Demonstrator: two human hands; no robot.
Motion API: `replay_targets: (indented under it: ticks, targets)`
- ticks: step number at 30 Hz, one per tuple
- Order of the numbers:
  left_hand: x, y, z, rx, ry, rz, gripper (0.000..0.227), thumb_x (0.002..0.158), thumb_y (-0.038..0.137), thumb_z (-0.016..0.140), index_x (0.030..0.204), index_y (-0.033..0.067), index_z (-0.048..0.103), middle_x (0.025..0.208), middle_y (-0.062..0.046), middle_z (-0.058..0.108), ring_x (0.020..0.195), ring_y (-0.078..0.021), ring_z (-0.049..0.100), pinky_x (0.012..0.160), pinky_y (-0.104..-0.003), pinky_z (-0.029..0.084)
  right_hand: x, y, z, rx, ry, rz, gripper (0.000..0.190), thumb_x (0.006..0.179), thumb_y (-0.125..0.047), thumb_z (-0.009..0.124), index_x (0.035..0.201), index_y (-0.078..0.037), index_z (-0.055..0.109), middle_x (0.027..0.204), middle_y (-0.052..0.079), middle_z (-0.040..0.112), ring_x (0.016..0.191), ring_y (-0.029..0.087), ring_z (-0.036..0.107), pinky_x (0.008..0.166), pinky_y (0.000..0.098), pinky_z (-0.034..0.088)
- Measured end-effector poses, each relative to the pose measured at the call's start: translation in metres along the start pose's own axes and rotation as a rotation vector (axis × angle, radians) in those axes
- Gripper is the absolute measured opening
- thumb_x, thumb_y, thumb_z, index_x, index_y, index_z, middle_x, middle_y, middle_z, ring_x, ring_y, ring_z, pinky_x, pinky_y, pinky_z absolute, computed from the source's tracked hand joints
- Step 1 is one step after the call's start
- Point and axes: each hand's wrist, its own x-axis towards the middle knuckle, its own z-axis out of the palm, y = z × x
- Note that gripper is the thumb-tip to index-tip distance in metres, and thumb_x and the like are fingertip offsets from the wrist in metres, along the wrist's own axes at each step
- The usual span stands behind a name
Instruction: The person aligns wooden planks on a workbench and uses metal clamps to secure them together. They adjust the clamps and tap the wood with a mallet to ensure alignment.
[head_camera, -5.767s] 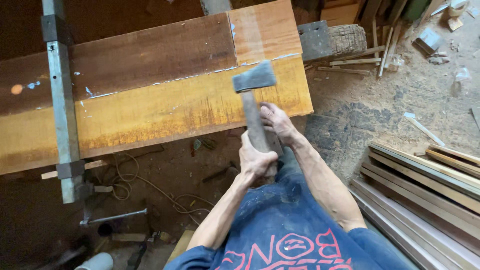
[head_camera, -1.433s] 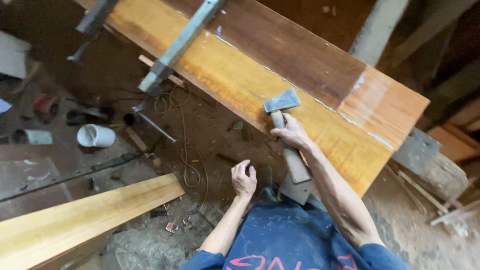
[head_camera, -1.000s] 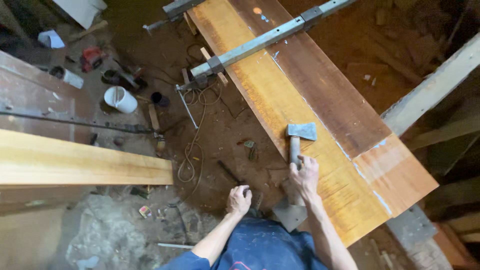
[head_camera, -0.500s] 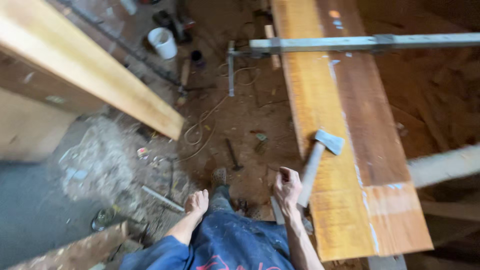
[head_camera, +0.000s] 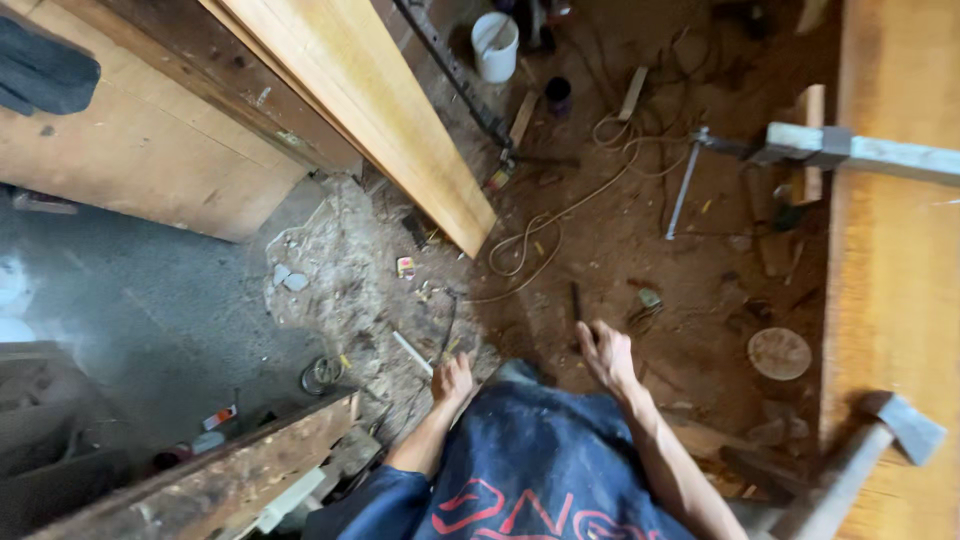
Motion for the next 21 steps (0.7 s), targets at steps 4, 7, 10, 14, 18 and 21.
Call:
replay_targets:
  ticks: [4, 7, 10, 14, 18, 21]
  targets:
    - [0.072, -0.001, -0.016, -0.146, 0.042, 0.060, 0.059, 0.108, 0.045, 0.032, 0.102, 0.0036, 0.073, 0.105, -0.029, 0.072, 0.100, -0.0490, 0.067, 0.091, -0.056, 0.051, 0.059, -0.039, 0.024, 0.004, -0.082, -0.019, 0.029, 0.095, -0.035, 0.068, 0.097, -0.006, 0.071, 0.085, 0.022, 0.072, 0.080, 0.041, 0.071, 0.068, 0.0485, 0.056]
    - [0.121, 0.025, -0.020, -0.275, 0.114, 0.080, 0.052, 0.111, 0.044, 0.037, 0.107, 0.0045, 0.070, 0.109, -0.029, 0.071, 0.103, -0.0489, 0.066, 0.092, -0.055, 0.049, 0.093, -0.058, 0.029, 0.020, -0.186, 0.118, 0.028, 0.093, -0.033, 0.069, 0.105, -0.008, 0.074, 0.090, 0.021, 0.074, 0.087, 0.039, 0.074, 0.077, 0.0463, 0.058]
    - [0.158, 0.059, -0.028, -0.409, 0.261, 0.184, 0.044, 0.103, 0.041, 0.044, 0.120, 0.0068, 0.066, 0.108, -0.026, 0.071, 0.099, -0.0484, 0.066, 0.087, -0.054, 0.049, 0.124, -0.066, 0.033, 0.011, -0.254, 0.186, 0.029, 0.090, -0.033, 0.069, 0.107, -0.010, 0.074, 0.093, 0.021, 0.075, 0.089, 0.037, 0.075, 0.080, 0.0454, 0.059]
    - [0.223, 0.110, -0.064, -0.583, 0.265, 0.280, 0.037, 0.097, 0.037, 0.058, 0.122, 0.0113, 0.066, 0.106, -0.019, 0.075, 0.097, -0.0374, 0.072, 0.086, -0.047, 0.054, 0.197, -0.063, 0.044, 0.009, -0.333, 0.171, 0.033, 0.088, -0.034, 0.070, 0.109, -0.009, 0.075, 0.098, 0.023, 0.074, 0.094, 0.038, 0.073, 0.083, 0.0463, 0.058]
    - [0.337, 0.173, -0.128, -0.636, 0.256, 0.288, 0.041, 0.092, 0.042, 0.073, 0.120, 0.0129, 0.068, 0.101, -0.013, 0.077, 0.090, -0.0273, 0.074, 0.081, -0.040, 0.057, 0.297, -0.054, 0.067, 0.036, -0.387, 0.137, 0.034, 0.090, -0.035, 0.069, 0.111, -0.009, 0.075, 0.101, 0.022, 0.076, 0.097, 0.036, 0.074, 0.086, 0.0444, 0.057]
    - [0.455, 0.232, -0.187, -0.685, 0.321, 0.284, 0.048, 0.090, 0.041, 0.074, 0.122, 0.0065, 0.067, 0.104, -0.015, 0.076, 0.097, -0.0272, 0.073, 0.085, -0.039, 0.057, 0.387, -0.042, 0.077, 0.054, -0.437, 0.113, 0.034, 0.090, -0.035, 0.069, 0.111, -0.008, 0.075, 0.100, 0.021, 0.077, 0.095, 0.034, 0.075, 0.086, 0.0426, 0.058]
